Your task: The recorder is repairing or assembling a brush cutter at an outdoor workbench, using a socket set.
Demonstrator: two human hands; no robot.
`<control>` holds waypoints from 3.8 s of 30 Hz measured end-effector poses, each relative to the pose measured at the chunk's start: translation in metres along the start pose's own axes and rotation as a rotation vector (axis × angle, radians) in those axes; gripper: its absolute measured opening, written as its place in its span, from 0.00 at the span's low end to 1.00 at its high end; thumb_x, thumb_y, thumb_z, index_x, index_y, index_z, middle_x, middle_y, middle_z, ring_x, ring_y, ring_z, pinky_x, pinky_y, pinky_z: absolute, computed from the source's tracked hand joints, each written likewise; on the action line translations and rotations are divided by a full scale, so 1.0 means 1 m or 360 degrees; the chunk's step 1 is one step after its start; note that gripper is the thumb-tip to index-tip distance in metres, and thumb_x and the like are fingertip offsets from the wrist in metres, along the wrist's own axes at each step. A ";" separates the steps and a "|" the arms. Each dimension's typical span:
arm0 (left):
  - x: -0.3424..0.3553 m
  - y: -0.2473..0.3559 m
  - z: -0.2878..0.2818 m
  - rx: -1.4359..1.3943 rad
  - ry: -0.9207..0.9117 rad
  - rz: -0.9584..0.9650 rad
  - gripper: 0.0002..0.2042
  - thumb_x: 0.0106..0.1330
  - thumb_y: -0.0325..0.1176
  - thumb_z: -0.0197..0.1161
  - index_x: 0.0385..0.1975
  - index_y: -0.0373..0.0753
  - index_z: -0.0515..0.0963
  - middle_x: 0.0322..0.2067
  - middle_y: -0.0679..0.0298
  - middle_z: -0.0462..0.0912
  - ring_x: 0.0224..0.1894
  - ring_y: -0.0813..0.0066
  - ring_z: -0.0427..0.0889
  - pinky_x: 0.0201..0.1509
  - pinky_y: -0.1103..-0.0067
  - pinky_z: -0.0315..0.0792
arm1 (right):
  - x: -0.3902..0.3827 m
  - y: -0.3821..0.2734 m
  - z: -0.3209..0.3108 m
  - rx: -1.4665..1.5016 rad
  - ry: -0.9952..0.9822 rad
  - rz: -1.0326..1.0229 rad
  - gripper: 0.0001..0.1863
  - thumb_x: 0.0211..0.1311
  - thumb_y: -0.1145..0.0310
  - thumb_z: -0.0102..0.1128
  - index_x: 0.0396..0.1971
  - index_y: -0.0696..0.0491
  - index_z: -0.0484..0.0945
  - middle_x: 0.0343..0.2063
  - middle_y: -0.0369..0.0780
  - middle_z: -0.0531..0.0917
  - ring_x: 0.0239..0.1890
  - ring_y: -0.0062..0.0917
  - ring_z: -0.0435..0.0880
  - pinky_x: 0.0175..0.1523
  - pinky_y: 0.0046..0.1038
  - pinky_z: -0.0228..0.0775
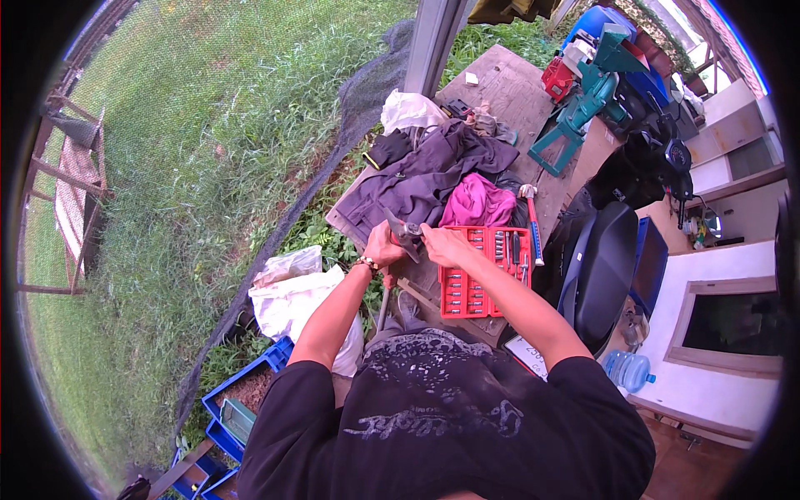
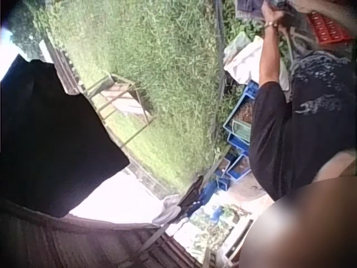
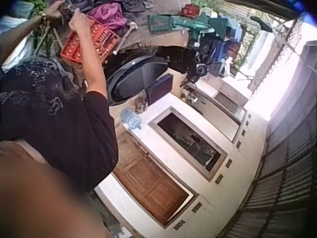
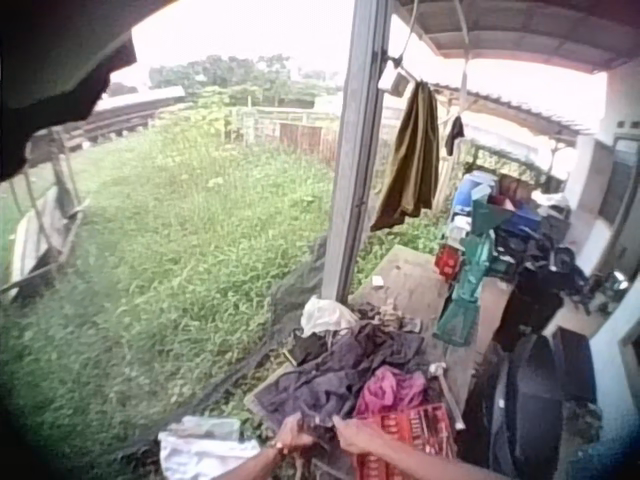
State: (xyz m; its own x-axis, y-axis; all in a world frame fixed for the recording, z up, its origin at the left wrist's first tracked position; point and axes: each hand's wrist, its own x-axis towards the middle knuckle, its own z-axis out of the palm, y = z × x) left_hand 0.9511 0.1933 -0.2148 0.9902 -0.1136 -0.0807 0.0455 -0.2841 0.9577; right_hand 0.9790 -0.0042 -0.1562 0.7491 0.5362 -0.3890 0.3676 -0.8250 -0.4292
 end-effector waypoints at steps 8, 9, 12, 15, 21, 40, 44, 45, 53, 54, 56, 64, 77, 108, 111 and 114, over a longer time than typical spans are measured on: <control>-0.002 -0.004 0.007 0.0146 0.0110 0.0075 0.24 0.38 0.35 0.71 0.39 0.36 0.77 0.33 0.54 0.83 0.40 0.54 0.83 0.46 0.68 0.75 | -0.006 -0.017 -0.008 0.0062 -0.0061 0.0166 0.30 0.69 0.46 0.40 0.48 0.61 0.70 0.33 0.56 0.83 0.41 0.54 0.82 0.46 0.53 0.71; -0.002 -0.006 0.007 0.0162 0.0146 0.0091 0.23 0.39 0.35 0.71 0.39 0.36 0.77 0.33 0.54 0.83 0.39 0.54 0.83 0.46 0.68 0.75 | -0.008 -0.021 -0.008 0.0064 -0.0026 0.0208 0.31 0.70 0.45 0.39 0.47 0.62 0.71 0.34 0.57 0.83 0.41 0.54 0.82 0.46 0.53 0.71; -0.002 -0.011 0.007 0.0184 0.0198 0.0136 0.23 0.39 0.34 0.72 0.39 0.36 0.77 0.33 0.56 0.83 0.38 0.59 0.83 0.44 0.70 0.76 | -0.012 -0.034 -0.004 0.0075 0.0064 0.0274 0.32 0.71 0.43 0.37 0.43 0.62 0.74 0.34 0.57 0.83 0.41 0.54 0.82 0.47 0.53 0.71; -0.003 -0.012 0.007 0.0173 0.0203 0.0162 0.22 0.40 0.34 0.73 0.39 0.35 0.77 0.33 0.57 0.83 0.37 0.63 0.83 0.43 0.71 0.76 | -0.016 -0.047 0.002 0.0148 0.0157 0.0384 0.34 0.71 0.42 0.36 0.39 0.62 0.77 0.33 0.58 0.83 0.40 0.55 0.81 0.46 0.53 0.71; -0.006 0.002 0.011 0.0215 0.0261 0.0100 0.20 0.43 0.35 0.71 0.38 0.36 0.77 0.34 0.54 0.82 0.38 0.56 0.83 0.44 0.69 0.76 | -0.015 -0.062 0.008 0.0396 0.0253 0.0621 0.34 0.71 0.43 0.38 0.33 0.63 0.80 0.34 0.60 0.82 0.42 0.57 0.81 0.45 0.54 0.71; 0.009 -0.004 -0.011 0.0079 -0.0164 0.0114 0.21 0.41 0.36 0.72 0.38 0.37 0.78 0.35 0.55 0.83 0.38 0.57 0.84 0.44 0.70 0.76 | -0.012 -0.041 -0.006 0.0205 0.0198 0.0375 0.38 0.67 0.39 0.40 0.35 0.64 0.81 0.33 0.60 0.82 0.38 0.54 0.83 0.46 0.49 0.73; 0.015 -0.002 -0.019 -0.0014 -0.0324 0.0131 0.19 0.42 0.37 0.73 0.34 0.36 0.79 0.35 0.55 0.83 0.37 0.64 0.82 0.45 0.71 0.75 | 0.004 -0.013 -0.016 0.0024 0.0059 -0.0042 0.34 0.67 0.38 0.40 0.39 0.60 0.74 0.29 0.56 0.82 0.37 0.54 0.82 0.42 0.50 0.72; 0.018 -0.006 -0.022 -0.0008 -0.0319 0.0133 0.19 0.42 0.37 0.73 0.34 0.36 0.79 0.35 0.55 0.83 0.37 0.64 0.82 0.45 0.71 0.75 | 0.008 -0.003 -0.013 0.0015 0.0122 -0.0230 0.31 0.68 0.40 0.41 0.40 0.58 0.70 0.31 0.55 0.82 0.39 0.52 0.81 0.42 0.50 0.71; 0.009 -0.008 -0.011 0.0121 -0.0229 -0.0041 0.23 0.42 0.41 0.74 0.36 0.36 0.76 0.31 0.56 0.81 0.34 0.62 0.82 0.43 0.70 0.75 | 0.010 -0.005 -0.017 0.0002 -0.0019 -0.0233 0.32 0.68 0.39 0.40 0.43 0.57 0.72 0.35 0.57 0.82 0.42 0.53 0.81 0.45 0.48 0.72; 0.006 -0.007 -0.007 0.0118 -0.0235 -0.0041 0.23 0.42 0.41 0.74 0.36 0.36 0.76 0.31 0.56 0.81 0.34 0.62 0.82 0.43 0.70 0.75 | 0.004 -0.009 -0.009 0.0103 0.0050 -0.0083 0.33 0.68 0.38 0.39 0.42 0.58 0.73 0.33 0.57 0.82 0.41 0.54 0.82 0.45 0.49 0.72; 0.003 -0.004 -0.001 0.0087 0.0080 0.0076 0.23 0.43 0.42 0.73 0.36 0.36 0.77 0.31 0.56 0.81 0.35 0.57 0.83 0.43 0.69 0.75 | -0.001 -0.012 0.000 0.0204 0.0120 0.0079 0.34 0.67 0.37 0.39 0.42 0.58 0.74 0.32 0.58 0.82 0.40 0.54 0.82 0.45 0.50 0.73; -0.001 0.007 0.002 0.0121 0.0094 0.0088 0.19 0.46 0.38 0.70 0.35 0.34 0.77 0.32 0.52 0.81 0.38 0.53 0.83 0.44 0.68 0.74 | -0.011 -0.038 0.002 0.0084 0.0255 0.0382 0.34 0.68 0.37 0.39 0.38 0.58 0.75 0.31 0.58 0.83 0.39 0.55 0.82 0.43 0.53 0.72; -0.002 0.008 0.012 0.0304 0.0292 0.0227 0.15 0.50 0.37 0.68 0.32 0.34 0.76 0.30 0.52 0.78 0.35 0.49 0.81 0.39 0.66 0.74 | -0.012 -0.064 0.017 0.0416 0.0322 0.0866 0.36 0.68 0.39 0.40 0.35 0.61 0.81 0.34 0.58 0.83 0.42 0.55 0.82 0.46 0.53 0.72; 0.007 0.002 -0.009 0.0213 0.0033 0.0075 0.18 0.43 0.37 0.69 0.35 0.37 0.79 0.33 0.52 0.82 0.40 0.47 0.81 0.44 0.64 0.75 | 0.020 0.010 0.018 0.0069 0.0346 -0.0289 0.28 0.71 0.44 0.42 0.36 0.59 0.65 0.16 0.52 0.77 0.22 0.53 0.78 0.27 0.52 0.66; 0.007 0.015 -0.009 0.0277 0.0046 0.0038 0.18 0.46 0.37 0.68 0.37 0.39 0.80 0.35 0.53 0.82 0.41 0.47 0.81 0.45 0.63 0.75 | 0.014 0.005 0.020 0.0070 0.0406 -0.0173 0.28 0.71 0.44 0.41 0.34 0.59 0.66 0.15 0.53 0.77 0.22 0.54 0.79 0.27 0.52 0.68; 0.004 0.018 -0.011 0.0382 0.0031 0.0062 0.16 0.48 0.38 0.66 0.36 0.39 0.79 0.34 0.53 0.81 0.40 0.46 0.81 0.44 0.63 0.75 | 0.007 -0.006 0.019 0.0031 0.0427 -0.0059 0.29 0.71 0.43 0.41 0.33 0.59 0.67 0.16 0.54 0.78 0.23 0.54 0.80 0.27 0.52 0.69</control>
State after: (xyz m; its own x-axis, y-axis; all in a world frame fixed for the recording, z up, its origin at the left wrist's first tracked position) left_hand 0.9570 0.1980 -0.1951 0.9931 -0.1114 -0.0375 -0.0232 -0.4983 0.8667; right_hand 0.9717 0.0074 -0.1715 0.8555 0.4974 -0.1442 0.3887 -0.8007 -0.4559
